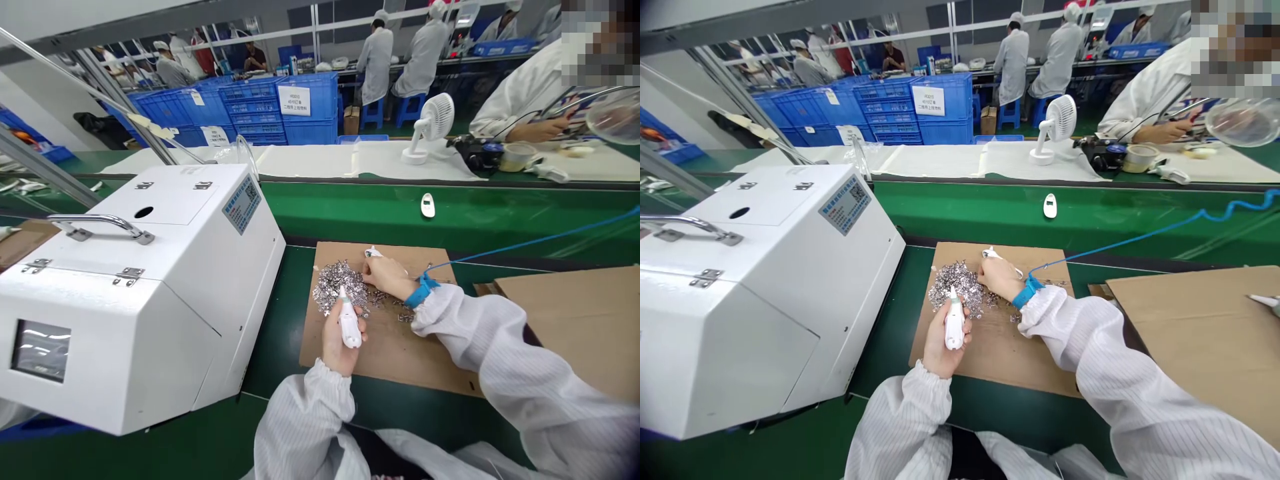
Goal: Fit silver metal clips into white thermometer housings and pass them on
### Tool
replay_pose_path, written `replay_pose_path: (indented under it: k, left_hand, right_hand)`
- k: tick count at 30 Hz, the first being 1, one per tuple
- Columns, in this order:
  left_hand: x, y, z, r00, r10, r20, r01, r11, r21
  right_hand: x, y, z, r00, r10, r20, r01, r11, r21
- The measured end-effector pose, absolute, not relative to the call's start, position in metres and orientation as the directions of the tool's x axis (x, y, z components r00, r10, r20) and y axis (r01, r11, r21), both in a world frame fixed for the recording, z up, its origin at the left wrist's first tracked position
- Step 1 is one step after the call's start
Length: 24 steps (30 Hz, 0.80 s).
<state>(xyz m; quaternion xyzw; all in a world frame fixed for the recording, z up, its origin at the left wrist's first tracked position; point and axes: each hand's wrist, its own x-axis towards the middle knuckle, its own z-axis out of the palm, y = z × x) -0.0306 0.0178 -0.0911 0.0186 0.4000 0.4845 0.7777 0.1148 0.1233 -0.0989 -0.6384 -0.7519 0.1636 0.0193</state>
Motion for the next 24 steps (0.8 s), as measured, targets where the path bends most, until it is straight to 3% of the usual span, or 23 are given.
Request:
replay_pose_path:
  k: [5,8,11,17,24]
  left_hand:
    - [-0.025,0.020,-0.097,0.256,0.755,-0.604,-0.676,0.587,0.446]
    - [-0.021,0.022,-0.099,0.347,0.734,-0.583,-0.647,0.638,0.418]
    - [-0.017,0.024,-0.100,0.424,0.714,-0.557,-0.627,0.676,0.388]
    - [-0.007,0.018,-0.100,0.381,0.745,-0.547,-0.590,0.652,0.477]
    - [0.004,0.011,-0.091,0.283,0.865,-0.414,-0.563,0.499,0.658]
  right_hand:
    - [0.121,0.092,-0.075,-0.212,0.972,-0.101,0.883,0.146,-0.446]
    - [0.129,0.062,-0.064,-0.283,0.959,-0.024,0.786,0.218,-0.578]
    - [0.138,0.039,-0.065,-0.235,0.971,0.044,0.713,0.203,-0.671]
    - [0.156,0.021,-0.078,-0.142,0.989,-0.041,0.542,0.043,-0.839]
    - [0.147,0.008,-0.068,-0.230,0.965,0.123,0.534,0.231,-0.813]
